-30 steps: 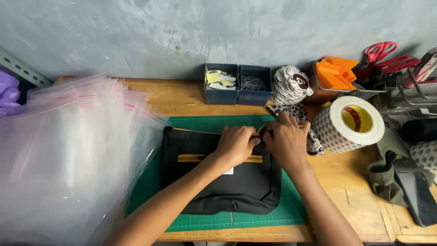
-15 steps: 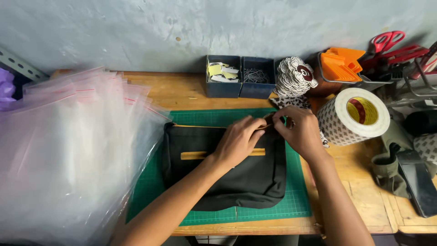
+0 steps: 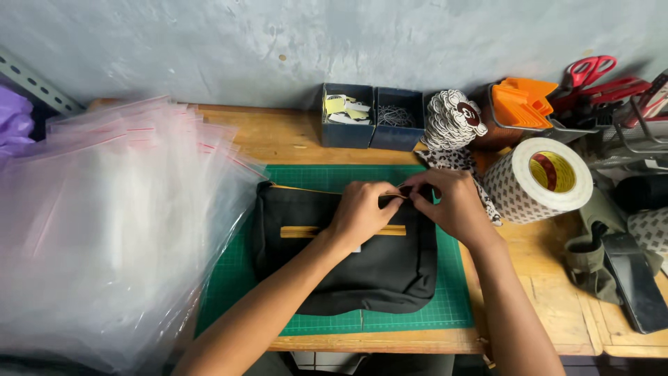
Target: The person cleans a black shoulder bag with a purple brush, brushing the front, sides, and back surfaces. They then attach a small bear-shaped charm to the bag's zipper pull.
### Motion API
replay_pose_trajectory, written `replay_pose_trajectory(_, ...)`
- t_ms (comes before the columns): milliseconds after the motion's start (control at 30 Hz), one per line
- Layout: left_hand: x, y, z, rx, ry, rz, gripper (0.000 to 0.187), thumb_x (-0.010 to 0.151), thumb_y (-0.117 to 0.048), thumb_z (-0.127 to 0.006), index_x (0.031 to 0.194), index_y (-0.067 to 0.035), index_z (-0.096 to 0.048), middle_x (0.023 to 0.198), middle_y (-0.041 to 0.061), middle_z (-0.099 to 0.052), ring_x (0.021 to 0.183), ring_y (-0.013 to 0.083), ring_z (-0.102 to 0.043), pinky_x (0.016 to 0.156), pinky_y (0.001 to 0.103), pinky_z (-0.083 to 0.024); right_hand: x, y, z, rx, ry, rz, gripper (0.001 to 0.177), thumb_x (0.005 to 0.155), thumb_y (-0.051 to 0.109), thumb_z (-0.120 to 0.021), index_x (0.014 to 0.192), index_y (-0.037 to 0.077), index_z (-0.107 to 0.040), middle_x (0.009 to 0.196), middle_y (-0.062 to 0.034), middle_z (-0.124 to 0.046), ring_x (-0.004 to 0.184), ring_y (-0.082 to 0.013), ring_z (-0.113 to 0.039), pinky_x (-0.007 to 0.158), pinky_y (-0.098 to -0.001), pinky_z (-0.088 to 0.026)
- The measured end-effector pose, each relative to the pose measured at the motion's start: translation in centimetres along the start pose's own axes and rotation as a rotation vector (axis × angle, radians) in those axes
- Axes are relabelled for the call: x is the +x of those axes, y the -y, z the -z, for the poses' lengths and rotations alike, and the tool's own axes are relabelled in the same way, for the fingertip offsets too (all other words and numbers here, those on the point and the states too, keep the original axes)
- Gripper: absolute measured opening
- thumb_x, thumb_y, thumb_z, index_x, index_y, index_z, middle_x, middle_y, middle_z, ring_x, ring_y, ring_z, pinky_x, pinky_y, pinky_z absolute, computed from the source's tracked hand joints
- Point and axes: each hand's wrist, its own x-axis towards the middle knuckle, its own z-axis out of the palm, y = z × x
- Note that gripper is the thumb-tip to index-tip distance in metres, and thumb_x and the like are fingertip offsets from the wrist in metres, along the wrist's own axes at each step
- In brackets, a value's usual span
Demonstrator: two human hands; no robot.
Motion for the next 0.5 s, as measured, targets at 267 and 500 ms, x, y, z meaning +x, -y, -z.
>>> replay_pose_trajectory(267, -0.3, -1.5, 1.4, 0.007, -0.016, 0.010, 0.020, 0.103, -0.021, -0.074, 0.097, -0.010, -0.088, 0.076, 0.015, -0.082, 0.078, 0.0387, -0.083, 0.064, 0.042, -0.065, -0.7, 0.1, -0.7, -0.180, 0.033, -0.029, 0.027, 0.087, 0.012, -0.089, 0.110, 0.024, -0.080, 0.090, -0.0008, -0.082, 0.084, -0.0263, -0.075, 0.100, -0.0446, -0.047)
replay_pose_trajectory(500, 0.3, -1.2, 1.2, 0.055, 0.035, 0.037, 0.019, 0.105, -0.016, -0.072, 0.103, -0.004, -0.087, 0.077, 0.019, -0.082, 0.076, 0.0404, -0.083, 0.062, 0.043, -0.066, -0.3, 0.1, -0.1, 0.091, -0.101, -0.002, 0.022, 0.096, -0.003, -0.085, 0.111, 0.012, -0.082, 0.095, -0.0043, -0.081, 0.075, -0.0265, -0.072, 0.080, -0.0460, -0.056)
